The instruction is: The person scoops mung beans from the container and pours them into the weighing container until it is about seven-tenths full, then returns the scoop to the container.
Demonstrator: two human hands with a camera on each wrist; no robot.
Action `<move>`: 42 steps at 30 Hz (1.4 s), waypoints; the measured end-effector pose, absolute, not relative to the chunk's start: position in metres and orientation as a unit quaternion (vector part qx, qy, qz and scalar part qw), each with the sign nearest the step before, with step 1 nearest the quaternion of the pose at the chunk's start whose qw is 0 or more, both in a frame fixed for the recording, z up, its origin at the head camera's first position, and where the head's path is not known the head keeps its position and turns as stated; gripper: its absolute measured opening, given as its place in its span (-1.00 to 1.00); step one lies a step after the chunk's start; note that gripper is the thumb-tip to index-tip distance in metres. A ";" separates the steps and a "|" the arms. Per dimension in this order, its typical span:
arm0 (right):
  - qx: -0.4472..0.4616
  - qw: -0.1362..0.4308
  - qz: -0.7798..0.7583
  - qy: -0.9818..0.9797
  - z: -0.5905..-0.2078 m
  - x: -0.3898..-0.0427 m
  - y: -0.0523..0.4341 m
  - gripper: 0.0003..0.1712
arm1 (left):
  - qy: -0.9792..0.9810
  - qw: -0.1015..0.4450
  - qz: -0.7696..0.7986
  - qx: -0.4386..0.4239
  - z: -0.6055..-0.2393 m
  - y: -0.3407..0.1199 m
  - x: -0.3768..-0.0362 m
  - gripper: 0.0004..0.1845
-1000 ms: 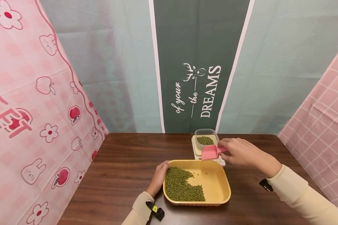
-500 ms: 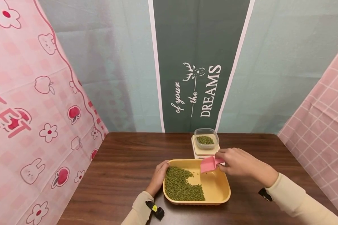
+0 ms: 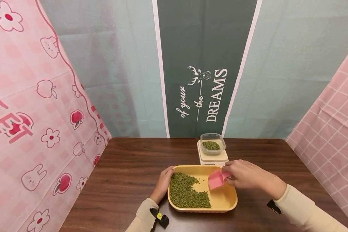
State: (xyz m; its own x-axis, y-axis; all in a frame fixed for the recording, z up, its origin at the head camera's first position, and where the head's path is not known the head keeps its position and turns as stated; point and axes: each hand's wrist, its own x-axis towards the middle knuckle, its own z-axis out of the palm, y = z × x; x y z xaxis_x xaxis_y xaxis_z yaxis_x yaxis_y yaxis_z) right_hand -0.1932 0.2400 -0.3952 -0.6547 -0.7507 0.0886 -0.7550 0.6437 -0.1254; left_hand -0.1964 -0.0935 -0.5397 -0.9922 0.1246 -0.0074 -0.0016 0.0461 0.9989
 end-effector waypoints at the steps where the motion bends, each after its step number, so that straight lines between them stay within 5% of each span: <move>1: 0.418 0.011 0.077 -0.905 -0.396 -0.193 0.240 -0.72 | 0.722 0.047 0.689 0.042 -0.540 -0.094 -0.196 -0.59; 42: 0.435 -0.011 0.102 -0.895 -0.424 -0.181 0.226 -0.72 | 0.723 0.053 0.687 0.053 -0.539 -0.094 -0.195 -0.57</move>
